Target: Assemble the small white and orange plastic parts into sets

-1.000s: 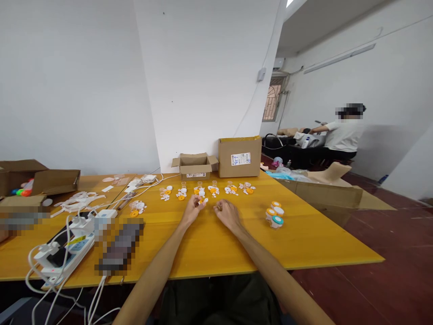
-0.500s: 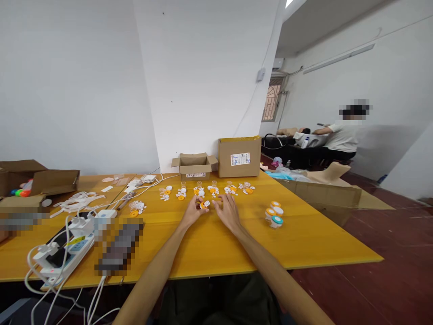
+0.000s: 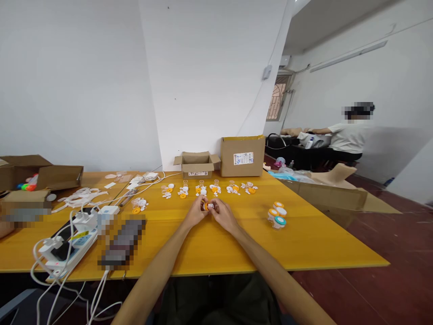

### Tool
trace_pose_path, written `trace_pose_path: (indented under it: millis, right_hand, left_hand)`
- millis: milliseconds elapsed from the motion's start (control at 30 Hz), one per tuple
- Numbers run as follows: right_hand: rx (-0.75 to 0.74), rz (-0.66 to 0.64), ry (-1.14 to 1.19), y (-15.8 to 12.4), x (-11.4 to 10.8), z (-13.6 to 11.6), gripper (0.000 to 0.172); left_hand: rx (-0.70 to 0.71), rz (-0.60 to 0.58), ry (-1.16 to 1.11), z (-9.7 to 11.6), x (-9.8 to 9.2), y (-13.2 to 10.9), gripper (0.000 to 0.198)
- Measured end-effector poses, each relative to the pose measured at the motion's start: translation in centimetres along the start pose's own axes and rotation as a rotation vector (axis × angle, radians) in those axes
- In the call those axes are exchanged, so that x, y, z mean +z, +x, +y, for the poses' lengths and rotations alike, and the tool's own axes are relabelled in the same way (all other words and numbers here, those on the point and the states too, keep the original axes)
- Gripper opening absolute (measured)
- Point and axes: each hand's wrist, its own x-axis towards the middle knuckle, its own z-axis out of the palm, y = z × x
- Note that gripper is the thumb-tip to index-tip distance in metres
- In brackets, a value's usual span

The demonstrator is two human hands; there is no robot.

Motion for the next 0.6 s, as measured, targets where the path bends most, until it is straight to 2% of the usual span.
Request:
trace_pose_path:
  millis: [233,367,600]
  right_hand:
    - [0.047,0.009,0.086,0.17,0.3,0.21,0.013]
    - [0.083,0.018,0.157,0.29,0.45,0.44,0.013]
    - [0.063,0.022,0.202,0.28,0.56,0.59,0.008]
  left_hand:
    - [0.106,-0.02,0.118,0.29,-0.05,-0.3,0.02]
    - [0.109,-0.012,0.14,0.03,-0.04,-0.34,0.023]
    - [0.115,0.009,0.2,-0.66,-0.17,-0.33,0.023]
